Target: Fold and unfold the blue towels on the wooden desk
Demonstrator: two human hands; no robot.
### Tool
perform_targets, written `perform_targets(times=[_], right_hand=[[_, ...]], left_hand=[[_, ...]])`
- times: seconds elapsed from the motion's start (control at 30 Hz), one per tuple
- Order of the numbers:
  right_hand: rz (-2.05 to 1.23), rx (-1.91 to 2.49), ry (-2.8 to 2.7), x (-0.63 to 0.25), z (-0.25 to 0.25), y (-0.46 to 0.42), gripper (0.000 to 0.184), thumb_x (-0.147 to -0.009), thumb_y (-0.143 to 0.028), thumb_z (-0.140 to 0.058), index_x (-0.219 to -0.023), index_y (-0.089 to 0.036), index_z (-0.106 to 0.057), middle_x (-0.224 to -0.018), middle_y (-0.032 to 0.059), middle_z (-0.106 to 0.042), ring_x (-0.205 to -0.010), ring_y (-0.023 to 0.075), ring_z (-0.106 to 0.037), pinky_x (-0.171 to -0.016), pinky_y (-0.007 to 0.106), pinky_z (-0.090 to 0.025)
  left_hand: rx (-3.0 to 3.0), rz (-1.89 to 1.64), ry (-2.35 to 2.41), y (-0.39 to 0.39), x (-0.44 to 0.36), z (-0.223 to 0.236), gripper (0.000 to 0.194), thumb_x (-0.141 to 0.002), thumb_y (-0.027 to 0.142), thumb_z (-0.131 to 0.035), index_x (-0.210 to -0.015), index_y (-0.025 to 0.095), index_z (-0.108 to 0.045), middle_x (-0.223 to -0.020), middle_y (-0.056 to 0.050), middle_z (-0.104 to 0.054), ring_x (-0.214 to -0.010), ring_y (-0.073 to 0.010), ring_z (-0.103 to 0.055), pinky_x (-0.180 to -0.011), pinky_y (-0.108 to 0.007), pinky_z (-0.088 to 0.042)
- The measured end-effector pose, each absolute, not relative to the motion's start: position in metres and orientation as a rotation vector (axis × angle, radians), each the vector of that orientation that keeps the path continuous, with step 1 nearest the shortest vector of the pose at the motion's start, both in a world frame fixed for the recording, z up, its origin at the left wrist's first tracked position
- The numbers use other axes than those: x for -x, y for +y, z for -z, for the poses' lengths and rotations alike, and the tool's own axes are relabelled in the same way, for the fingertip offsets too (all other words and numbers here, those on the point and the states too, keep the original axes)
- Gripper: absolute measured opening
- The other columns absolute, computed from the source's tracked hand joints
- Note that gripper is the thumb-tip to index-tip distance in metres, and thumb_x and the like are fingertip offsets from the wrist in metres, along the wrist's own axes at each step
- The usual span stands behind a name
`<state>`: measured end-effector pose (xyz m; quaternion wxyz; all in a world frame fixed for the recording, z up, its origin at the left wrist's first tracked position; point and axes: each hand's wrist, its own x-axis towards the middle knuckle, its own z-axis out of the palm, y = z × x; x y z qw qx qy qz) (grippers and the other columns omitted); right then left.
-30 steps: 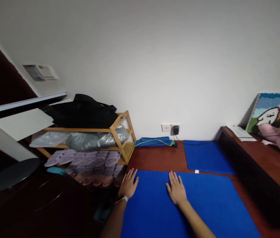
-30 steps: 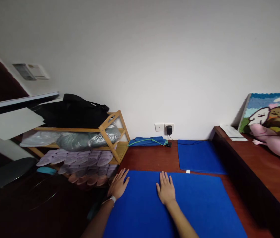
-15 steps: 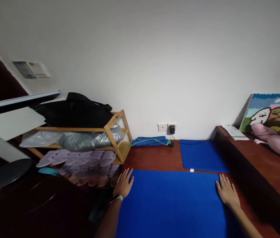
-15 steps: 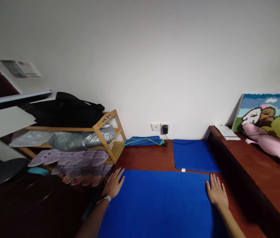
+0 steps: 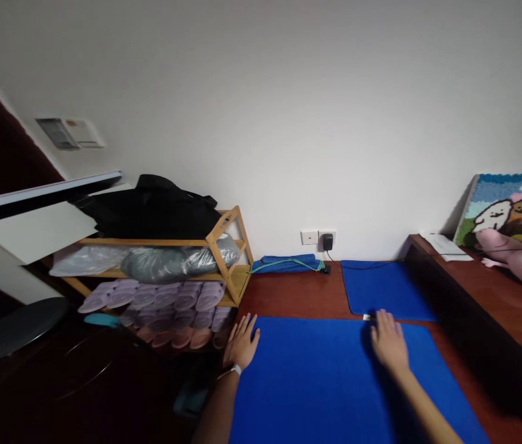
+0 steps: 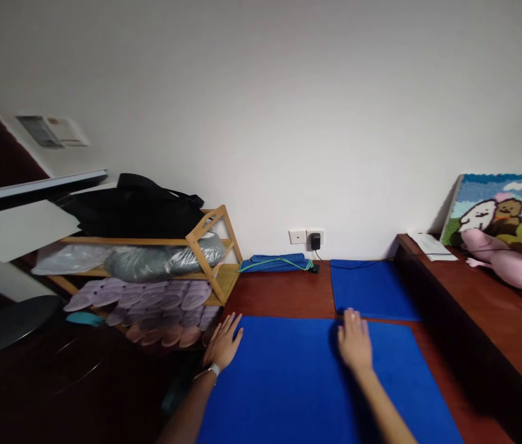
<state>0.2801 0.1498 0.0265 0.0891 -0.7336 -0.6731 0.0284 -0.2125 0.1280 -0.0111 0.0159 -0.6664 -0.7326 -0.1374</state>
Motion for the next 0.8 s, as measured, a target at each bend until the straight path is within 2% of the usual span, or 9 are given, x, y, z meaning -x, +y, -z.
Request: perform_targets(times=[0.17, 0.3, 0.43, 0.63, 0.8], right_hand=[[-0.441, 1.546, -2.332, -0.093, -0.048, 0.124, 0.069, -0.107, -0.049, -0.02, -0.166, -0.014, -0.026, -0.172, 0.0063, -0.022, -0.161, 0.0239, -0.016, -0.132, 0.047, -0.014], [-0.637, 1.474, -2.431, -0.046, -0.041, 0.12, 0.069, -0.107, -0.048, -0.019, -0.165, -0.012, -0.025, -0.172, 0.009, -0.022, -0.161, 0.0237, -0.015, -0.132, 0.048, -0.01], [-0.555, 1.65, -2.401, -0.111, -0.026, 0.132, 0.07, -0.106, -0.052, -0.021, -0.166, -0.015, -0.024, -0.172, 0.0066, -0.02, -0.161, 0.023, -0.014, -0.132, 0.048, -0.008], [-0.301, 2.09, -2.216, -0.298, 0.008, 0.143, 0.073, -0.104, -0.052, -0.016, -0.167, -0.016, -0.021, -0.172, 0.0034, -0.023, -0.161, 0.0239, -0.016, -0.132, 0.049, -0.012], [-0.161, 2.352, -1.982, -0.412, 0.036, 0.153, 0.076, -0.101, -0.047, -0.015, -0.166, -0.01, -0.025, -0.172, 0.0097, -0.026, -0.16, 0.0275, -0.021, -0.13, 0.05, -0.02]], left_hand=[[2.079, 0.41, -2.305, 0.127, 0.211, 0.008, 0.056, -0.105, 0.04, -0.037, -0.158, 0.024, -0.046, -0.167, -0.008, -0.043, -0.155, -0.0221, -0.04, -0.129, -0.046, -0.029], [2.076, 0.397, -2.3, 0.128, 0.214, 0.01, 0.056, -0.105, 0.04, -0.037, -0.158, 0.025, -0.046, -0.167, -0.008, -0.044, -0.155, -0.0219, -0.04, -0.129, -0.046, -0.029], [2.063, 0.386, -2.286, 0.129, 0.217, 0.013, 0.055, -0.105, 0.04, -0.038, -0.157, 0.026, -0.047, -0.166, -0.007, -0.046, -0.154, -0.0223, -0.04, -0.129, -0.046, -0.029], [2.067, 0.379, -2.281, 0.132, 0.218, 0.015, 0.057, -0.104, 0.041, -0.036, -0.158, 0.024, -0.045, -0.166, -0.008, -0.045, -0.154, -0.0239, -0.04, -0.128, -0.048, -0.03], [2.055, 0.374, -2.27, 0.134, 0.221, 0.018, 0.057, -0.104, 0.041, -0.036, -0.158, 0.026, -0.047, -0.166, -0.007, -0.046, -0.154, -0.0237, -0.04, -0.128, -0.046, -0.03]])
